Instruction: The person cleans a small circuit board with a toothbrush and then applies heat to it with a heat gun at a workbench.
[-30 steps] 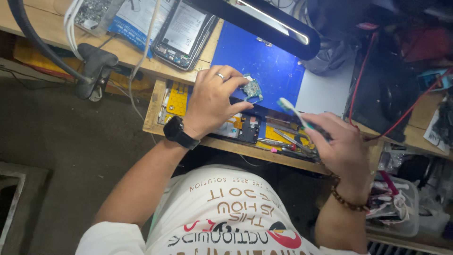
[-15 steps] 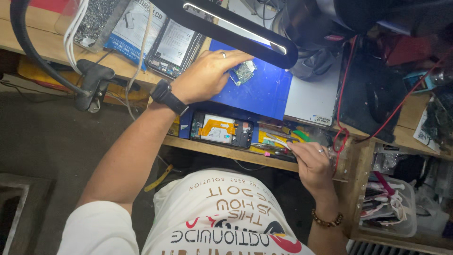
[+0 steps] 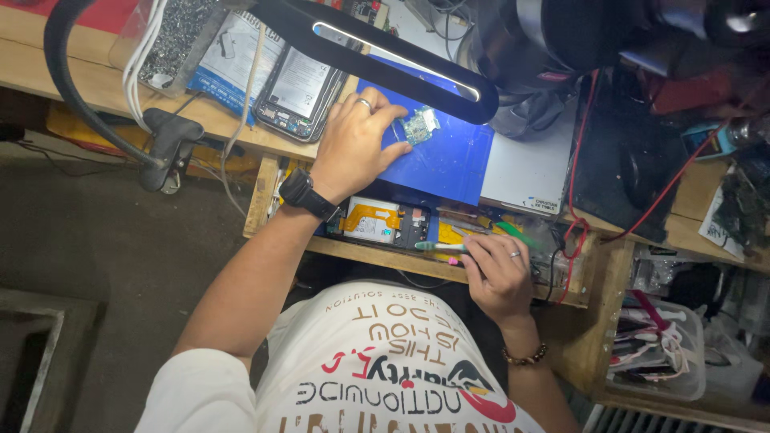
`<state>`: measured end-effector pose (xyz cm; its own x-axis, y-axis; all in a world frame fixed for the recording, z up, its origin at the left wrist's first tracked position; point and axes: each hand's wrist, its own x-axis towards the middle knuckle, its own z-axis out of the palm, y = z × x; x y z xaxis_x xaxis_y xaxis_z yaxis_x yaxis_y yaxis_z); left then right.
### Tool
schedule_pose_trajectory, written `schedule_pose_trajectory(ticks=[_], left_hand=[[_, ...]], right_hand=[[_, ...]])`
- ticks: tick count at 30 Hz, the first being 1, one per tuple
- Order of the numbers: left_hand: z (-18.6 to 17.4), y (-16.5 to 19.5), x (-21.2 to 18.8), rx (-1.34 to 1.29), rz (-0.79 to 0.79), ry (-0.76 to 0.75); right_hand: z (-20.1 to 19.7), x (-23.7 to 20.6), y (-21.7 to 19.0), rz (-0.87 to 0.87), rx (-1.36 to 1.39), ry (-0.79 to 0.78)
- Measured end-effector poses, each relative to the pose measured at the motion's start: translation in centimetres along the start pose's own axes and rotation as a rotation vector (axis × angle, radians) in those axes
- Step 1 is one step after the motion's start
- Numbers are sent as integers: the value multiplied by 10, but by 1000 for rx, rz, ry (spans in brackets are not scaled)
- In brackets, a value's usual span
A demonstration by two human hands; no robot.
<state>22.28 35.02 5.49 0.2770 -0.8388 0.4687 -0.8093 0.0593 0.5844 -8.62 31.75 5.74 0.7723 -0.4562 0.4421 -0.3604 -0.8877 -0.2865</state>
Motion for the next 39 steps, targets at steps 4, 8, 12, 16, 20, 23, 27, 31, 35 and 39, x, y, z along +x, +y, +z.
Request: schedule_pose_trajectory(ticks=[4, 8, 12, 16, 20, 23, 27, 31, 35, 39], left_hand=[[0, 1, 5, -65, 95, -4], [1, 2, 5, -151, 145, 20], [2, 1, 2, -128, 149, 40], [3, -1, 4, -119, 150, 47], [1, -3, 8, -115, 132, 44], [0, -6, 12, -112, 124, 50], [2, -13, 18, -167, 73, 13], [4, -21, 22, -176, 43, 11], [-1, -27, 22, -212, 49, 9], [-6, -32, 25, -219, 53, 10]], right_hand=[[2, 0, -3, 17, -61, 36], [4, 1, -2, 58, -94, 40], [5, 3, -1, 77, -112, 31], [5, 6, 3, 104, -63, -20], [2, 15, 6, 145, 24, -66], [-4, 30, 4, 59, 161, -45], [-15, 67, 0, 146, 215, -44], [-9, 117, 4, 144, 46, -53], [4, 149, 5, 177, -43, -105], [9, 157, 2, 137, -77, -146]])
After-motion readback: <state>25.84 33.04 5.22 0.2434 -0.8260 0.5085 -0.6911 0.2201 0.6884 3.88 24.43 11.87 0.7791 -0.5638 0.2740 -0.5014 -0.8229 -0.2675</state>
